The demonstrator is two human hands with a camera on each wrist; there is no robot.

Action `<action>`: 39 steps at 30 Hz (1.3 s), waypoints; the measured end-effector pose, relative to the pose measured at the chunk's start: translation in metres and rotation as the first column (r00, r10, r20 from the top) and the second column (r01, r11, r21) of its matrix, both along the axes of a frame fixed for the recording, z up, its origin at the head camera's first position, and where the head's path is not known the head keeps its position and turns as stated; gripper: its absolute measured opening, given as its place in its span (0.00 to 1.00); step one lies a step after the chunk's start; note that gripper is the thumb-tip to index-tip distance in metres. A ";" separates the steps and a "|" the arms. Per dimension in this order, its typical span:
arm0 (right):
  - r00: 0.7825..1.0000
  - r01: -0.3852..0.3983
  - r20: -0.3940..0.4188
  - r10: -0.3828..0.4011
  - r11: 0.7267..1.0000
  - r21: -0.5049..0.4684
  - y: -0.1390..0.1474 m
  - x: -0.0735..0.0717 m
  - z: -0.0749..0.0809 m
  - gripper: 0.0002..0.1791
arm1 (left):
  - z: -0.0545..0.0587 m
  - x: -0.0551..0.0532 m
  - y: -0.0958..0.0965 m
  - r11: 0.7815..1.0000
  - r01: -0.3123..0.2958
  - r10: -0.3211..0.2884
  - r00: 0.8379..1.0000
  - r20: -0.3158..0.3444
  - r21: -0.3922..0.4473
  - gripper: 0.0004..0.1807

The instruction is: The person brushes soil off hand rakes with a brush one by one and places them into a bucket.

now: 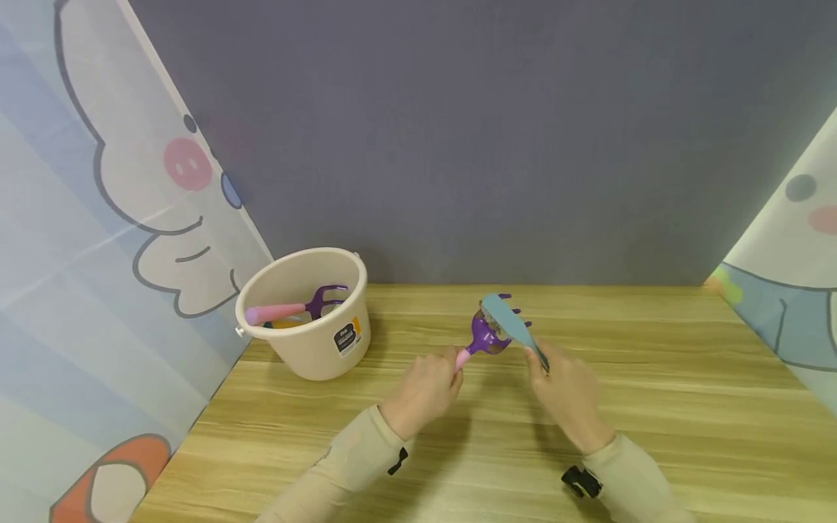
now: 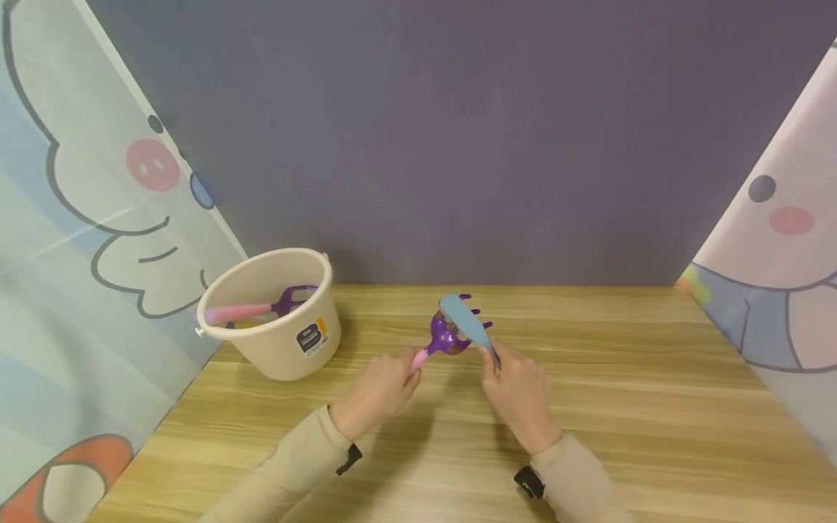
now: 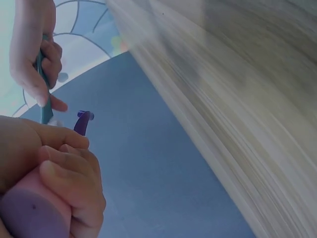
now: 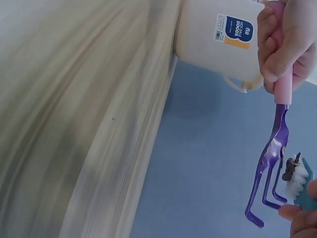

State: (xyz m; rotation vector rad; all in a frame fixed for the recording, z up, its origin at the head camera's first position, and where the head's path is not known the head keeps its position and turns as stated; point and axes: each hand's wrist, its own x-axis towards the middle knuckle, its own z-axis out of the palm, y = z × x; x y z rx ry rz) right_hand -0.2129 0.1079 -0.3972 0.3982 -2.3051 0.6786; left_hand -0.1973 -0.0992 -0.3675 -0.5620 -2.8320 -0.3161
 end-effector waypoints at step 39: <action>0.886 -0.144 0.409 0.218 0.968 -0.204 -0.010 0.011 0.002 0.19 | -0.009 0.000 -0.005 0.999 -0.037 0.037 0.998 -0.058 -0.015 0.09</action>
